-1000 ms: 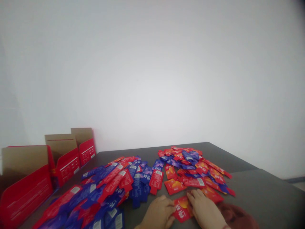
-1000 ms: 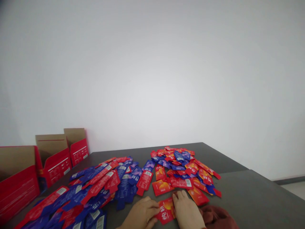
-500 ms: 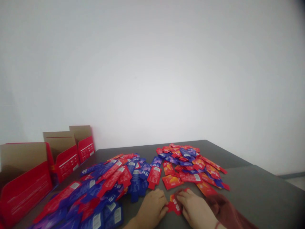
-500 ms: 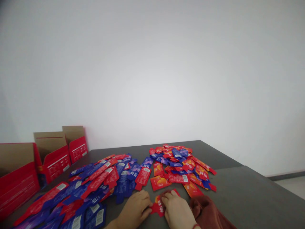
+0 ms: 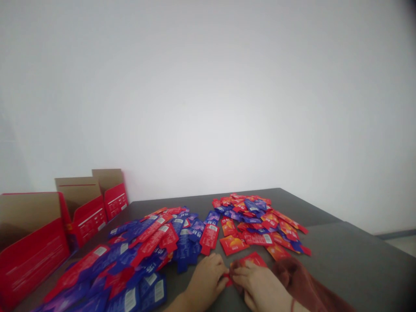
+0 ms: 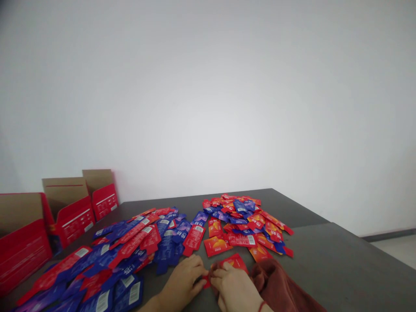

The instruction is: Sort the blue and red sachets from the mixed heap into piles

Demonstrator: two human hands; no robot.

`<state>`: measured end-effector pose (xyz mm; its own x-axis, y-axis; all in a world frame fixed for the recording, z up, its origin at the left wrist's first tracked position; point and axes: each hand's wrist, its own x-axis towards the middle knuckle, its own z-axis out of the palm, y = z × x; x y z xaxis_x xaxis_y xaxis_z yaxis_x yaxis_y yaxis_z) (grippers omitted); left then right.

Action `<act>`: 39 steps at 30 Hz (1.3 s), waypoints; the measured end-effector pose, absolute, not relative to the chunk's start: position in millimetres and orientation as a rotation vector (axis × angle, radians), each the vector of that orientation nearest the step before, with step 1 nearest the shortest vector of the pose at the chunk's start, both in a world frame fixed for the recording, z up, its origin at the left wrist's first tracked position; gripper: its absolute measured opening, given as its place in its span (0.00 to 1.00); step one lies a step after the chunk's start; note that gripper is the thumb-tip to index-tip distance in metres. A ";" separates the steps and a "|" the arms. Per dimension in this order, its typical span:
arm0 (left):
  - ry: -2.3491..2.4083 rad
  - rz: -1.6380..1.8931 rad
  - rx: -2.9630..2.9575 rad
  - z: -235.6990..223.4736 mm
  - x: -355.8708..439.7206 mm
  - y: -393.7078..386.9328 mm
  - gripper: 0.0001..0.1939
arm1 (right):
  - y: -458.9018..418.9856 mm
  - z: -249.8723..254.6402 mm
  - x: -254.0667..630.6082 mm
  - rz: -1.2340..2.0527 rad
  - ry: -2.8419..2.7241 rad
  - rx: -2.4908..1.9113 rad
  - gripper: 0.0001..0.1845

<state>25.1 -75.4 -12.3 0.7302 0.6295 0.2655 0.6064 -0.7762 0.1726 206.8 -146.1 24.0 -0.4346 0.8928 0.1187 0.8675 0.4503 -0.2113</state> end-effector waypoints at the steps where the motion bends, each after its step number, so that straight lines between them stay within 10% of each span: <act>1: 1.026 0.465 2.884 -11.3 25.1 -76.1 0.03 | -146.0 25.9 209.9 0.157 -2.472 -1.590 0.21; 15: 1.051 0.417 3.061 -12.0 29.5 -77.4 0.06 | -120.3 -30.4 202.2 -0.242 -2.564 -1.506 0.26; 39: 1.008 0.464 3.078 -12.4 30.4 -76.8 0.06 | -126.8 19.1 242.1 -0.050 -2.215 -1.954 0.20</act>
